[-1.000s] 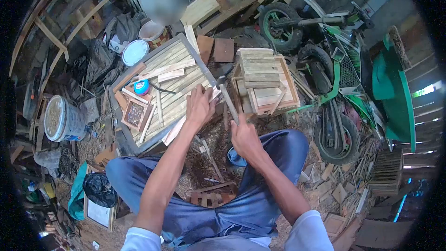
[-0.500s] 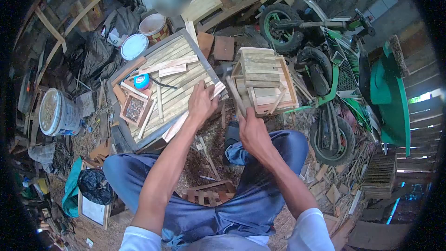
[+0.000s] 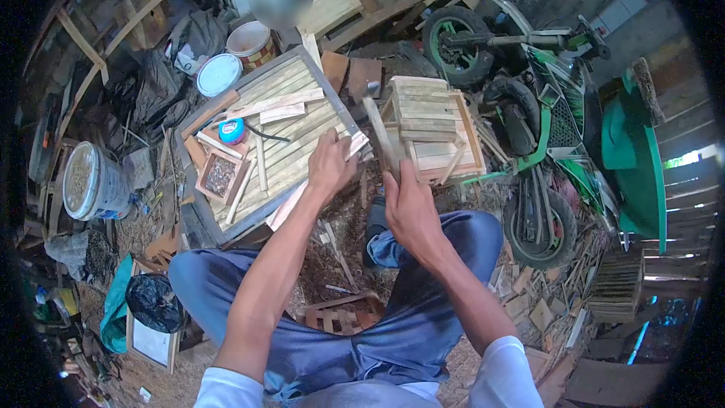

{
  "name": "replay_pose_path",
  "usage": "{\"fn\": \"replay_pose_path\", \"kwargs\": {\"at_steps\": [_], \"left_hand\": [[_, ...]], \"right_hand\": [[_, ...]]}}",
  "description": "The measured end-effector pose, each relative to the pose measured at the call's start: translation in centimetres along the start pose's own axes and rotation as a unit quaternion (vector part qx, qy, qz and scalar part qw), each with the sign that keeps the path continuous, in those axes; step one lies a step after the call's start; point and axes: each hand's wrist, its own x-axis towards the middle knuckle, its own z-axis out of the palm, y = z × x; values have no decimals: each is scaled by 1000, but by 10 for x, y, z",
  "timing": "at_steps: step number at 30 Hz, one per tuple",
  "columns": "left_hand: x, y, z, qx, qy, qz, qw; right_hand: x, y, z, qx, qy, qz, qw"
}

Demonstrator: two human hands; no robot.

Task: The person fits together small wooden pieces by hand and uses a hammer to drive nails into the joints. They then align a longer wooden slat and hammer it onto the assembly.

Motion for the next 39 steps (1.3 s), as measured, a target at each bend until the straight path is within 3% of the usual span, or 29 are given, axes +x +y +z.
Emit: {"fn": "replay_pose_path", "kwargs": {"at_steps": [2, 6, 13, 17, 23, 27, 34, 39], "left_hand": [[-1, -1, 0, -8, 10, 3, 1000], [0, 0, 0, 4, 7, 1, 1000], [-3, 1, -3, 5, -16, -13, 1000], [-4, 2, -4, -2, -8, -31, 999], [-9, 7, -5, -5, 18, -40, 999], [-3, 3, 1, 16, 29, 1, 999], [-2, 6, -4, 31, -23, -21, 999], [-2, 0, 5, 37, 31, 17, 999]], "right_hand": [[1, 10, 11, 22, 30, -24, 999], [6, 31, 15, -48, -58, 19, 997], [4, 5, 11, 9, 15, 5, 1000], [3, 42, 23, -48, -50, 10, 998], [-2, 9, 11, 8, -1, 24, 1000], [-2, 37, 22, -36, -53, 55, 996], [-1, 1, 10, 13, 43, 0, 999], [2, 27, 20, -42, -56, 35, 997]]}}
